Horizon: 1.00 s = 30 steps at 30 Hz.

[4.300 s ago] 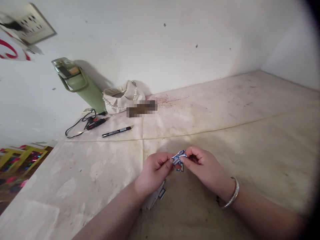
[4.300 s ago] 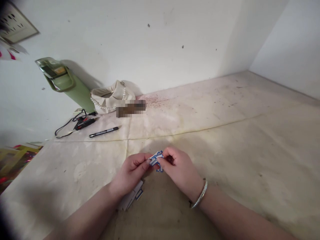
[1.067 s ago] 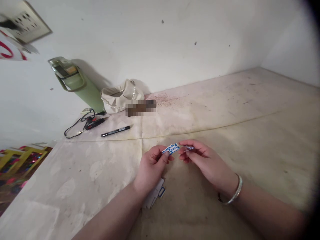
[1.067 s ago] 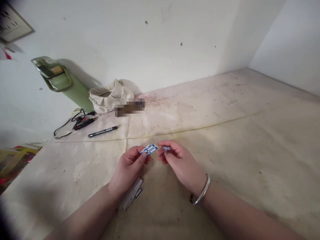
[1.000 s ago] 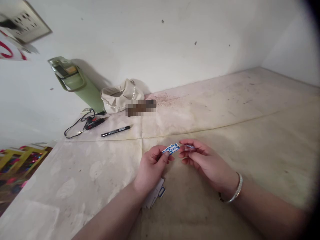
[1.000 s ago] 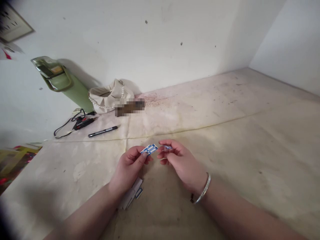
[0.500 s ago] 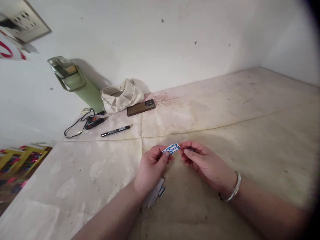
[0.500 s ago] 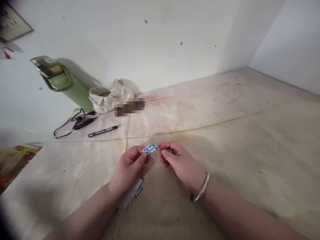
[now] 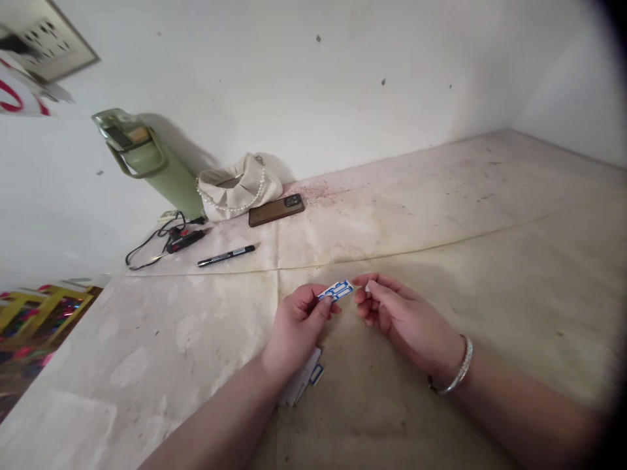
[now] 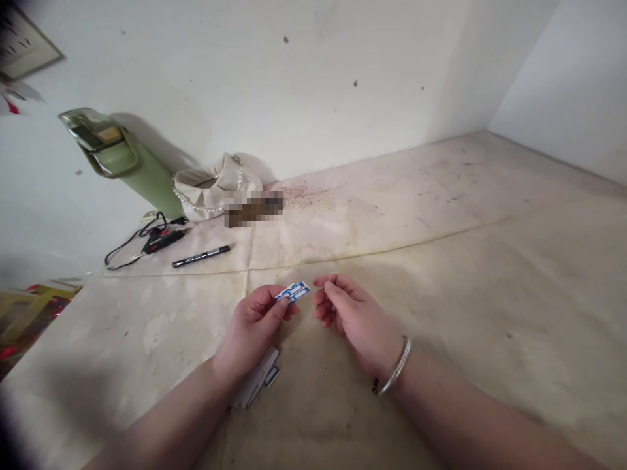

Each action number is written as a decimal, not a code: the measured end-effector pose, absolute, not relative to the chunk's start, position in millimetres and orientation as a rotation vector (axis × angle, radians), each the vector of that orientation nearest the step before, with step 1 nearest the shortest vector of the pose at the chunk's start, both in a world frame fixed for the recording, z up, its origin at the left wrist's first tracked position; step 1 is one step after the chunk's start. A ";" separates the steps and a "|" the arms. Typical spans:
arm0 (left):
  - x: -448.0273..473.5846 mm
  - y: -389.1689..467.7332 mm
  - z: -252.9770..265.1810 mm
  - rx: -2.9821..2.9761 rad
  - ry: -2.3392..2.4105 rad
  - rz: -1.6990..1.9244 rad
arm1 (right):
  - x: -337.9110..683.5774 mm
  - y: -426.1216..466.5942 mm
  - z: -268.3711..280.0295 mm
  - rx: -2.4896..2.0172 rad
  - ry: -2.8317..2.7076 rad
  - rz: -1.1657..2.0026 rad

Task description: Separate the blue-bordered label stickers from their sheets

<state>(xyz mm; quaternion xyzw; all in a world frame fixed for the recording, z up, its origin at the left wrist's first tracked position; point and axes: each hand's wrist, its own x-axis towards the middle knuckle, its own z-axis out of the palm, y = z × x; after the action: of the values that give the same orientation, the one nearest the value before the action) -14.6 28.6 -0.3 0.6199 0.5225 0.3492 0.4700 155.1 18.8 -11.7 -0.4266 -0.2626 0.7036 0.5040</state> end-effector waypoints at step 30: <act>-13.9 28.3 0.5 1.512 1.311 0.841 | 155.9 19.2 -11.3 -1.033 -0.714 1.697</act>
<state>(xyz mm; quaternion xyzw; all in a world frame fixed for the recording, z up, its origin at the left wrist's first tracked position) -13.9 28.3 0.5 0.6160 0.5344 0.3425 0.4666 155.9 19.2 -11.3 -0.4257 -0.2941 0.6995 0.4929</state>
